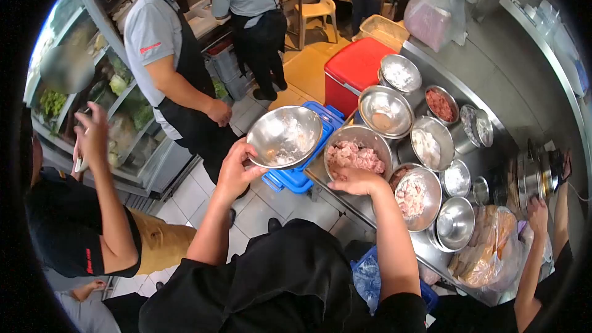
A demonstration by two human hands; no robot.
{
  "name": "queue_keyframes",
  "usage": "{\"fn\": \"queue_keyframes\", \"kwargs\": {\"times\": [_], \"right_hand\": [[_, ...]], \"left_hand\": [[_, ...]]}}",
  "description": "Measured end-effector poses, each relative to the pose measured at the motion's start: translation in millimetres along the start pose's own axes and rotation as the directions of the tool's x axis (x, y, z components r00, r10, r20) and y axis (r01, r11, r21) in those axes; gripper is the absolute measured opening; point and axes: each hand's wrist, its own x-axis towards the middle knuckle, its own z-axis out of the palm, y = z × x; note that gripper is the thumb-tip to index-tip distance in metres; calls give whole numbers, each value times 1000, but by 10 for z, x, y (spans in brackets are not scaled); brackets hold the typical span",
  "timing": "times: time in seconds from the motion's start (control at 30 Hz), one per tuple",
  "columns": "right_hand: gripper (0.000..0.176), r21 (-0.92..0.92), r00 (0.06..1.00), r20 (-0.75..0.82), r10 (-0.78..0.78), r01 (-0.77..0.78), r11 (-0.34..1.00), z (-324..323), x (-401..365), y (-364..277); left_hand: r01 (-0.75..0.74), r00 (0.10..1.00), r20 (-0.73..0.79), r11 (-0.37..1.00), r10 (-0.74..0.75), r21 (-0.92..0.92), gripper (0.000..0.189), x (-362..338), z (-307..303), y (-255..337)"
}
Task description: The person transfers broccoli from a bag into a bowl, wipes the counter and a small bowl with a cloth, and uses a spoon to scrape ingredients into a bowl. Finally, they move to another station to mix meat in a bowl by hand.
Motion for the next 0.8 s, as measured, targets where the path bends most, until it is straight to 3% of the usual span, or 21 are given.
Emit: {"fn": "queue_keyframes", "kwargs": {"times": [0.03,0.1,0.13,0.17,0.2,0.23,0.37,0.43,0.5,0.57,0.6,0.63,0.7,0.73,0.77,0.8], "right_hand": [[66,-57,1000,15,9,-8,998,0,77,97],[64,2,993,109,34,-34,999,-63,117,120],[61,41,997,-1,-81,81,996,-31,78,148],[61,53,998,-18,-55,56,997,-57,82,128],[60,83,995,90,33,-41,996,-116,120,90],[60,105,973,200,111,-134,985,-137,128,65],[63,131,996,31,90,-93,987,-84,22,25],[66,195,994,-86,-62,77,978,40,175,272],[66,219,995,-88,-48,66,973,32,109,209],[62,288,969,-234,-78,146,947,74,33,167],[50,471,977,-213,-17,118,874,107,50,207],[50,468,977,-213,-26,125,875,132,49,241],[36,733,860,-472,196,258,630,172,34,302],[31,814,843,-515,156,423,399,171,35,352],[31,839,812,-538,225,489,239,137,-45,251],[33,813,780,-580,233,542,212,74,-113,172]], "left_hand": [[9,1000,14,1000,-9,-12,40,-9,19,-32],[-19,1000,22,999,20,-28,39,13,57,-59],[-3,1000,0,1000,3,-20,39,4,85,-64],[13,1000,-23,1000,-13,-11,38,-1,104,-33],[22,1000,-18,997,-23,-73,38,8,127,-23],[8,1000,-6,1000,-8,19,38,10,120,-59],[-27,999,-32,999,26,-23,40,33,153,-148],[-44,998,-37,999,43,-24,40,68,160,-103],[-74,996,-61,992,68,-102,42,66,176,-29],[-86,995,-59,992,81,-92,42,76,162,13],[-92,995,-50,992,88,-85,43,90,156,41],[-94,994,-55,993,90,-78,43,102,152,71],[-124,991,-45,989,128,82,44,100,131,191],[-111,992,-47,990,115,87,44,100,128,230],[-104,994,-13,980,107,169,44,114,127,266],[-101,995,24,964,98,247,45,123,130,304]]}}
